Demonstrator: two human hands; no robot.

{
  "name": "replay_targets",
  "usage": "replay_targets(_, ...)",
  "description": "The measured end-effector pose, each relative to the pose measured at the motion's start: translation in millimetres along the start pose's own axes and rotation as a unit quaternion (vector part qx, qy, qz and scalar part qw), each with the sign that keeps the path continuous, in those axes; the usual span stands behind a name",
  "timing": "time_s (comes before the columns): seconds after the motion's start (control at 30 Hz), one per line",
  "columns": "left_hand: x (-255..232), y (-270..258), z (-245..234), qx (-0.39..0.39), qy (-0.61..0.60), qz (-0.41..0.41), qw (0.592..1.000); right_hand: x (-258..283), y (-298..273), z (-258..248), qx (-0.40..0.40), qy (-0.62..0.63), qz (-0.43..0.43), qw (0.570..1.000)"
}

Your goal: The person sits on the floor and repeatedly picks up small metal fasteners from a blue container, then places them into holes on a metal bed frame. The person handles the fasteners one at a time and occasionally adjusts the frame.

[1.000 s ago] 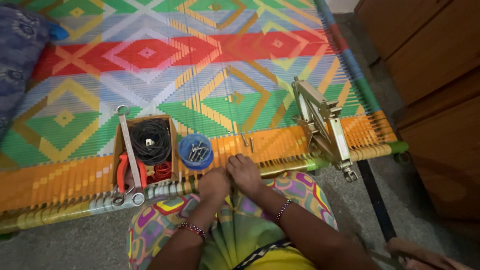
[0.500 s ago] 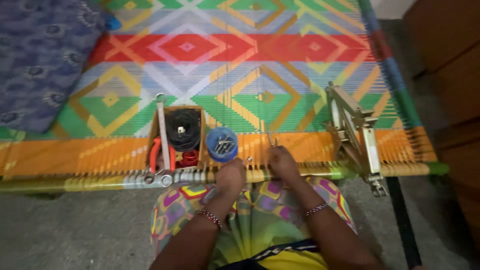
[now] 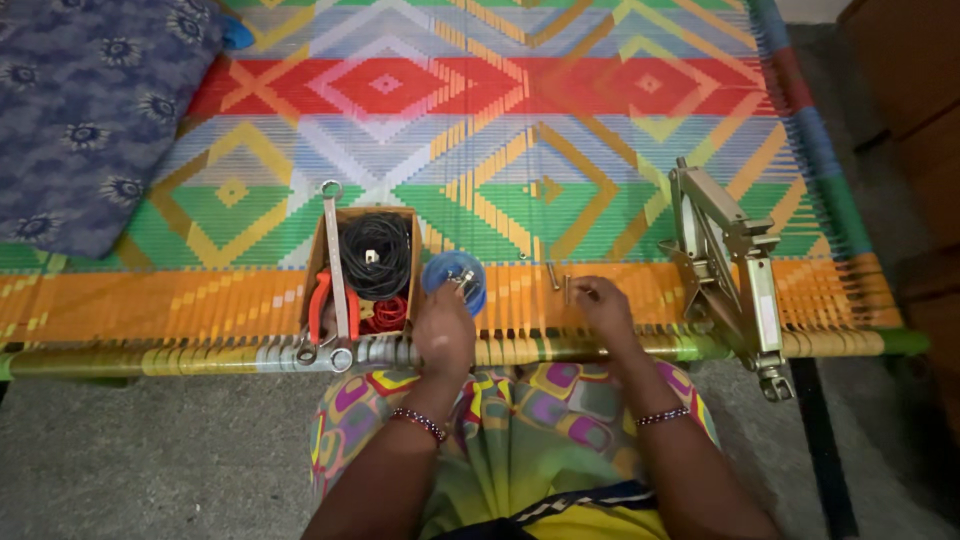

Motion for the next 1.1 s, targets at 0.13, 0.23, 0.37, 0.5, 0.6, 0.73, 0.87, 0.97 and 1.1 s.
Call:
replay_targets(0.13, 0.4, 11.1, 7.4, 0.058, 0.065, -0.041, 0.995, -14.7, 6.5, -17.3, -0.03, 0.079, 0.064, 0.994)
replay_targets(0.23, 0.1, 12.4, 2.4, 0.06, 0.103, 0.007, 0.993, -14.8, 3.0, -15.5, -0.027, 0.117, 0.096, 0.988)
replay_targets(0.37, -8.8, 0.3, -7.5, 0.1, 0.078, 0.038, 0.991, -3.0, -1.0, -16.1, -0.021, 0.078, 0.091, 0.993)
replay_targets(0.5, -22.9, -6.5, -2.0, 0.154, 0.034, 0.055, 0.986, 2.4, 0.6, -15.1, -0.011, 0.051, 0.095, 0.994)
replay_targets(0.6, -33.9, -21.8, 6.1, 0.213, 0.032, 0.114, 0.97, -0.4, -0.9, -15.5, -0.011, 0.058, 0.081, 0.995)
replay_targets(0.73, -41.5, -29.0, 13.6, 0.198, 0.026, 0.143, 0.969, -8.8, 0.8, -16.1, -0.011, 0.045, 0.119, 0.992)
replay_targets(0.87, -34.4, -18.8, 15.4, 0.243, 0.059, 0.125, 0.96, -9.3, 0.8, -14.5, -0.003, 0.003, 0.065, 0.998)
replay_targets(0.97, -29.6, -15.3, 12.3, 0.215, 0.063, 0.11, 0.968, -9.5, -2.5, -11.5, -0.014, -0.033, 0.051, 0.998)
replay_targets(1.1, -28.4, -14.5, 14.8, 0.207, 0.052, 0.092, 0.973, -12.3, -4.0, -7.0, -0.002, -0.028, 0.064, 0.998)
Point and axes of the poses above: each hand's wrist, its own y-axis towards the middle knuckle, its own z-axis out of the palm, x = y × z, the point moved 2 cm from there along y, towards the middle knuckle, and after that the axes turned 8 degrees about x, right-handed, at the moved point
